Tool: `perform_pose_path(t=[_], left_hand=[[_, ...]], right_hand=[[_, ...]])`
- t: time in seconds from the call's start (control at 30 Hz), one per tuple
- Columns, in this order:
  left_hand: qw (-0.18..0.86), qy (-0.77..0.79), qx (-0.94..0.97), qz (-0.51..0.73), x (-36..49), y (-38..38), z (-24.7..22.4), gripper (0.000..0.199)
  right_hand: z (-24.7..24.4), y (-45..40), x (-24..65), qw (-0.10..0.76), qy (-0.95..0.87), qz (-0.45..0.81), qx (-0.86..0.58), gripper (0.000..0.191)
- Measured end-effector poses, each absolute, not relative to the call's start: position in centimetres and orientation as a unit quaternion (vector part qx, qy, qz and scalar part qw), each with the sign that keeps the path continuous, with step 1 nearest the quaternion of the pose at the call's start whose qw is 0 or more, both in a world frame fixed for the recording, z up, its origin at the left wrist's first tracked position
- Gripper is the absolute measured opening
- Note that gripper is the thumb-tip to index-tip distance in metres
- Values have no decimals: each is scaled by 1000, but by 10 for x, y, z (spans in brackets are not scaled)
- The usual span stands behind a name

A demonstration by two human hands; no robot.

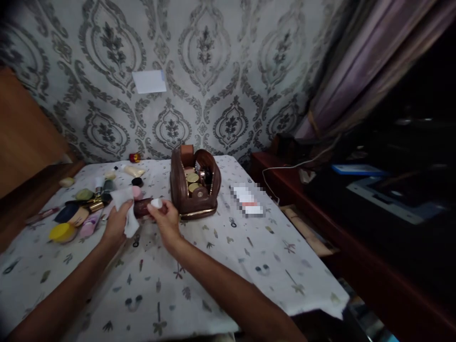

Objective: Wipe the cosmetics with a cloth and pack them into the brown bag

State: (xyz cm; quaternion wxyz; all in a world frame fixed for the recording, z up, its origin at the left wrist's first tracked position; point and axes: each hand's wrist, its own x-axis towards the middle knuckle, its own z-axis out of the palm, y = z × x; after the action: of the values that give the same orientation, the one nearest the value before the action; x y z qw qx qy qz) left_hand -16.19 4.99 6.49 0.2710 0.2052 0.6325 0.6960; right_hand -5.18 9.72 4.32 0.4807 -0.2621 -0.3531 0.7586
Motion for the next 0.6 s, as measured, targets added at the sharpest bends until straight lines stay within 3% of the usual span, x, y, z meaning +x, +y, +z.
perform_pose_path(t=[0.23,0.43,0.6], left_hand=[[243,625,169,722,-163,56,50,51],[221,651,170,706,-176,46,41,47],[178,680,245,668,-183,42,39,45]], right_hand=[[40,106,-44,419,-431,760,-246,40],[32,101,-53,376,-446,779,-228,46],[27,110,-63,384,-466,764,-227,46]])
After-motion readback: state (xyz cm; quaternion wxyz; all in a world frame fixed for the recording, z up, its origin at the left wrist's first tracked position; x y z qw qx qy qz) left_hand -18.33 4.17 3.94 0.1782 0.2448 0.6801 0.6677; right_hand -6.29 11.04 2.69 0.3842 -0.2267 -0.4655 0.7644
